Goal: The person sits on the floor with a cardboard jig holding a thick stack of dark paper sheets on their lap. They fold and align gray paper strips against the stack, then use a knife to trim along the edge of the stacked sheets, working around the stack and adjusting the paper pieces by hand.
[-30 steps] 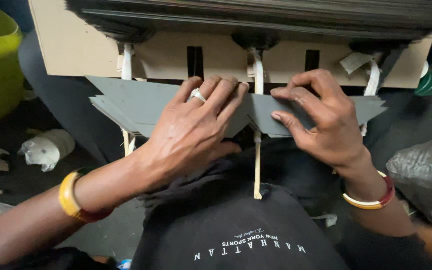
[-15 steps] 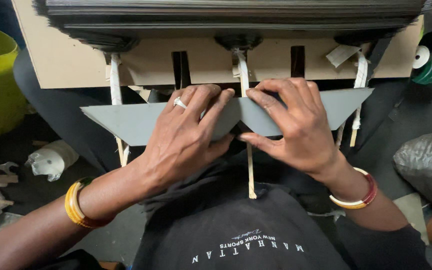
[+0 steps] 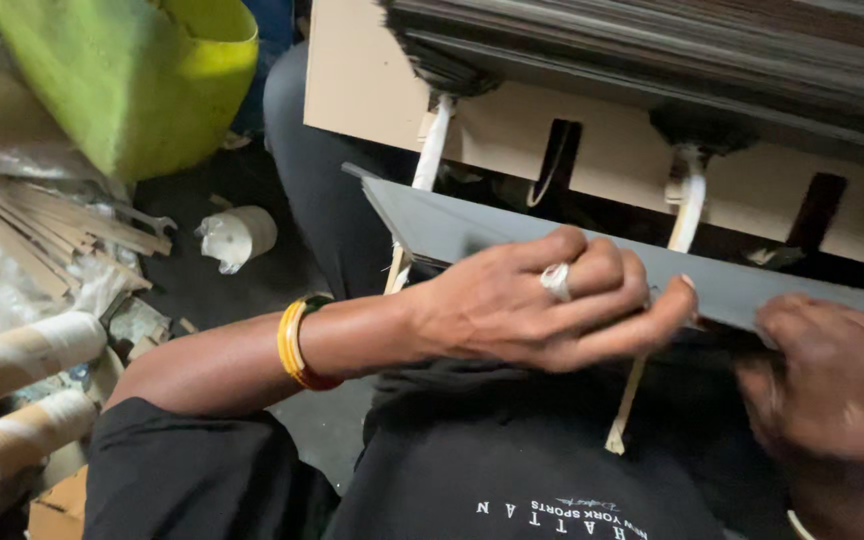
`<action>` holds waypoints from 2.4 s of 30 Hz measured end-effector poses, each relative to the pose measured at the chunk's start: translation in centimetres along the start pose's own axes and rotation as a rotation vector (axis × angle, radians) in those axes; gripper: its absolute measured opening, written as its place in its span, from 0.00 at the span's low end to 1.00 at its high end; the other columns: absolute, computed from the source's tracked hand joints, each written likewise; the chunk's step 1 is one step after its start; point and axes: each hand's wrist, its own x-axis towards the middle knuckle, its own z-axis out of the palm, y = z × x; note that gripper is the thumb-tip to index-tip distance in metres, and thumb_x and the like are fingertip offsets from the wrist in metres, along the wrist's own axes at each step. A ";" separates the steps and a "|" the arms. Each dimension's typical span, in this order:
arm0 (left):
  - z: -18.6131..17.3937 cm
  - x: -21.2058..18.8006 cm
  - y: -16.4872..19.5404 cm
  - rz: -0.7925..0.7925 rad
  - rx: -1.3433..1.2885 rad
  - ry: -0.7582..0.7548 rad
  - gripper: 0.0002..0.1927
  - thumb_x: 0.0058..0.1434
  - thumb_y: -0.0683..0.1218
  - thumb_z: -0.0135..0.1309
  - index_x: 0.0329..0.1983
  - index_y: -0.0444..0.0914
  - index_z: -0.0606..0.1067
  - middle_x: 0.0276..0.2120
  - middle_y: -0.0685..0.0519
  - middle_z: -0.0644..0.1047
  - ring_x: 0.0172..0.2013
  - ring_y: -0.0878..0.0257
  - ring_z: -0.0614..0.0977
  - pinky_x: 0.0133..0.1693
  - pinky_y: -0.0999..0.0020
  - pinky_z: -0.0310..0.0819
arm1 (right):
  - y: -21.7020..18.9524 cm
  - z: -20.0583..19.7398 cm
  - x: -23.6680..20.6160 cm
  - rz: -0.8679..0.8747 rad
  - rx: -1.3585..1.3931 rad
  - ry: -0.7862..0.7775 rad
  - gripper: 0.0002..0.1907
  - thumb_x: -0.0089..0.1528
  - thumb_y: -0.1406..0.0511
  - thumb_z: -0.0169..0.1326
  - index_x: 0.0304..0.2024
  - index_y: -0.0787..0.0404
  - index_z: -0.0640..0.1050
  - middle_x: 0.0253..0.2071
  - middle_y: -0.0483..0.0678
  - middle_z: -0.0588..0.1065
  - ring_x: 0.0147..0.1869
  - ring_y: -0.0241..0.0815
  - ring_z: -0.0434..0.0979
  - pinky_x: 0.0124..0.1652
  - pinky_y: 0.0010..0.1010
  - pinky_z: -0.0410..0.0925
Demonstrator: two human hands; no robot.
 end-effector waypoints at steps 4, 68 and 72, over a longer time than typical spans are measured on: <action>0.1 -1.1 -0.8 -0.005 -0.060 -0.036 0.18 0.81 0.40 0.47 0.71 0.33 0.65 0.42 0.53 0.71 0.44 0.62 0.73 0.53 0.64 0.70 | 0.8 1.0 -1.0 -0.065 -0.007 -0.080 0.12 0.64 0.71 0.61 0.51 0.64 0.79 0.41 0.51 0.80 0.42 0.43 0.82 0.43 0.31 0.69; -0.8 -4.7 -10.1 -0.533 0.120 0.260 0.06 0.64 0.33 0.67 0.43 0.32 0.83 0.39 0.47 0.77 0.44 0.53 0.78 0.48 0.60 0.73 | 4.9 0.8 9.0 -0.084 -0.076 0.315 0.12 0.64 0.74 0.64 0.49 0.65 0.80 0.42 0.47 0.74 0.46 0.42 0.74 0.43 0.30 0.65; -0.9 -4.8 -9.8 -0.478 0.206 0.202 0.05 0.65 0.34 0.66 0.42 0.34 0.84 0.38 0.48 0.78 0.44 0.56 0.79 0.49 0.62 0.74 | 5.4 1.6 8.4 -0.061 -0.044 0.351 0.11 0.63 0.77 0.65 0.47 0.66 0.80 0.44 0.48 0.74 0.47 0.42 0.74 0.43 0.29 0.67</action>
